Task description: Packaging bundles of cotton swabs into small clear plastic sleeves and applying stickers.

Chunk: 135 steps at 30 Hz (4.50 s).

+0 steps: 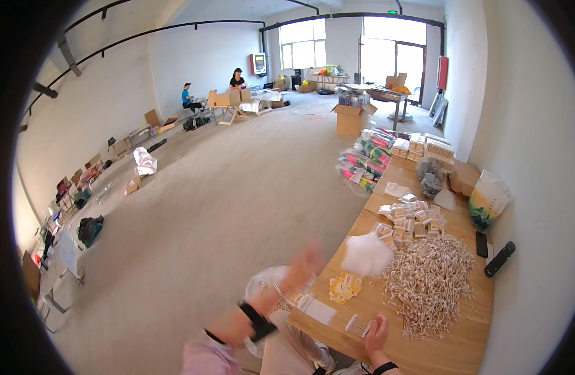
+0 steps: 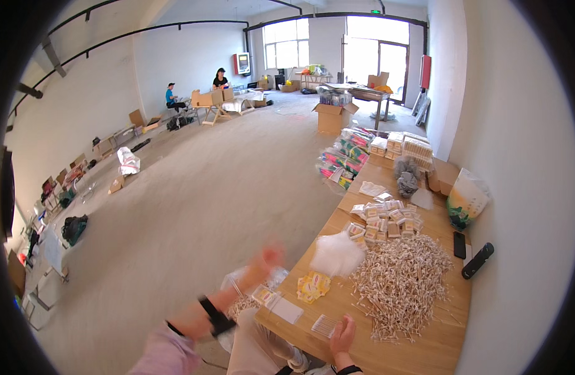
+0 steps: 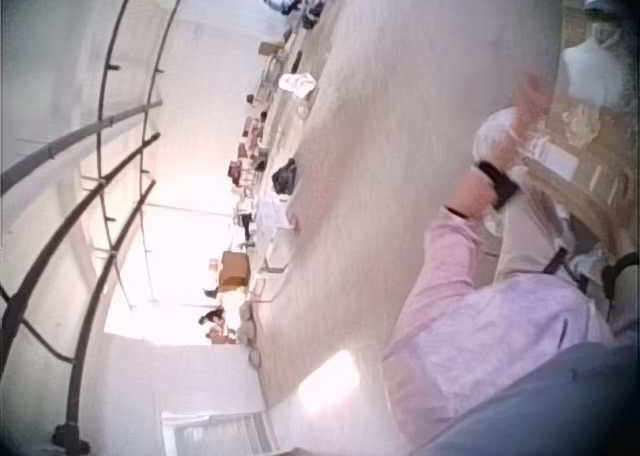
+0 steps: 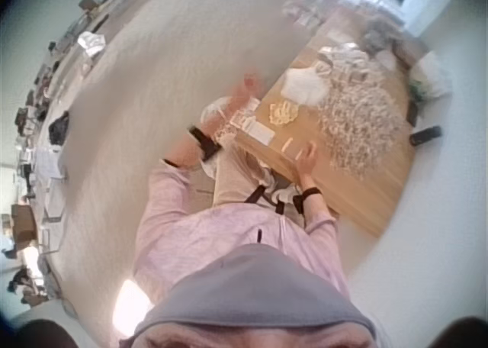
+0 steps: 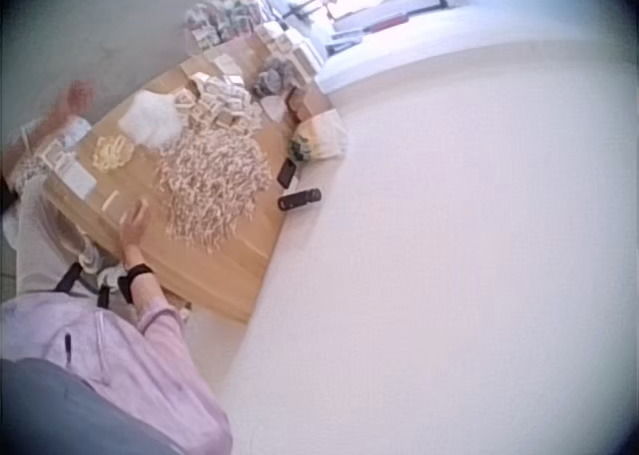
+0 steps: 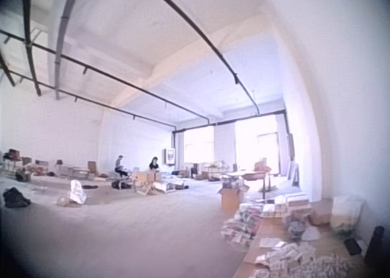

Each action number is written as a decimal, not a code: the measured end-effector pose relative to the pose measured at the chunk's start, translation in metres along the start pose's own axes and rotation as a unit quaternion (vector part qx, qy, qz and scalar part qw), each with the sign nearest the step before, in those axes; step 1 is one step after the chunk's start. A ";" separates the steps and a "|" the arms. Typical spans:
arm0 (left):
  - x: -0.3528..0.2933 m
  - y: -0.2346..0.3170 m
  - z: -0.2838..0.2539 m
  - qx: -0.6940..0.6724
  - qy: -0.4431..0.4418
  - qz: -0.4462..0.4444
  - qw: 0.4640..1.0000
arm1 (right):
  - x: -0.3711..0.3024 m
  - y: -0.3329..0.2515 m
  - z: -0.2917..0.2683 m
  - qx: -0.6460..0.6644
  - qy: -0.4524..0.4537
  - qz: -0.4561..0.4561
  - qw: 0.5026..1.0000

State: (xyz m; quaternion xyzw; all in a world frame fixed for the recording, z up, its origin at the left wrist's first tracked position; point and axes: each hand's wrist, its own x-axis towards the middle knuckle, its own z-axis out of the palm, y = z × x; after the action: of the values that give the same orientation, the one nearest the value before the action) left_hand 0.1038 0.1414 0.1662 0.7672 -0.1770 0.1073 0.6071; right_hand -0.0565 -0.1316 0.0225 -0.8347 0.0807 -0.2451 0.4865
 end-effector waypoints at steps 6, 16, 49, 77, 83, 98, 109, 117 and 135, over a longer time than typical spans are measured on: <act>0.127 0.238 -0.230 0.108 0.310 0.275 0.904 | -0.005 0.020 0.002 0.157 -0.006 0.088 0.984; -0.019 0.141 -0.231 0.262 0.034 0.015 0.964 | -0.047 -0.087 -0.092 0.055 -0.537 0.173 0.824; -0.455 -0.053 -0.157 0.209 -0.519 -0.664 0.496 | -0.095 0.002 0.036 -0.007 -0.822 0.238 0.517; -0.337 -0.099 -0.102 -0.006 -0.164 -0.573 0.803 | -0.107 -0.095 -0.171 -0.380 -0.391 0.133 0.828; -0.367 -0.096 -0.096 -0.005 -0.169 -0.556 0.814 | -0.105 -0.121 -0.166 -0.417 -0.256 0.119 0.864; -0.344 -0.156 -0.089 0.126 -0.263 -0.498 0.817 | -0.171 0.107 -0.256 -0.558 -0.365 0.003 0.745; -0.277 -0.135 -0.078 0.024 -0.055 -0.397 0.916 | -0.150 0.010 -0.164 -0.180 -0.397 0.222 0.872; -0.275 -0.108 -0.070 0.154 -0.054 -0.378 0.911 | -0.062 -0.054 -0.143 -0.306 -0.280 0.070 0.907; -0.259 -0.074 -0.138 0.057 0.094 -0.329 0.938 | -0.002 0.007 -0.043 0.112 -0.047 0.230 0.966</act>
State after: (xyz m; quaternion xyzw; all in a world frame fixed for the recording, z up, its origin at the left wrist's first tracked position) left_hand -0.0957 0.3267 0.0346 0.8022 0.1497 -0.0170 0.5777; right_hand -0.0785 -0.1676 0.0328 -0.7445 0.2195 -0.0944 0.6233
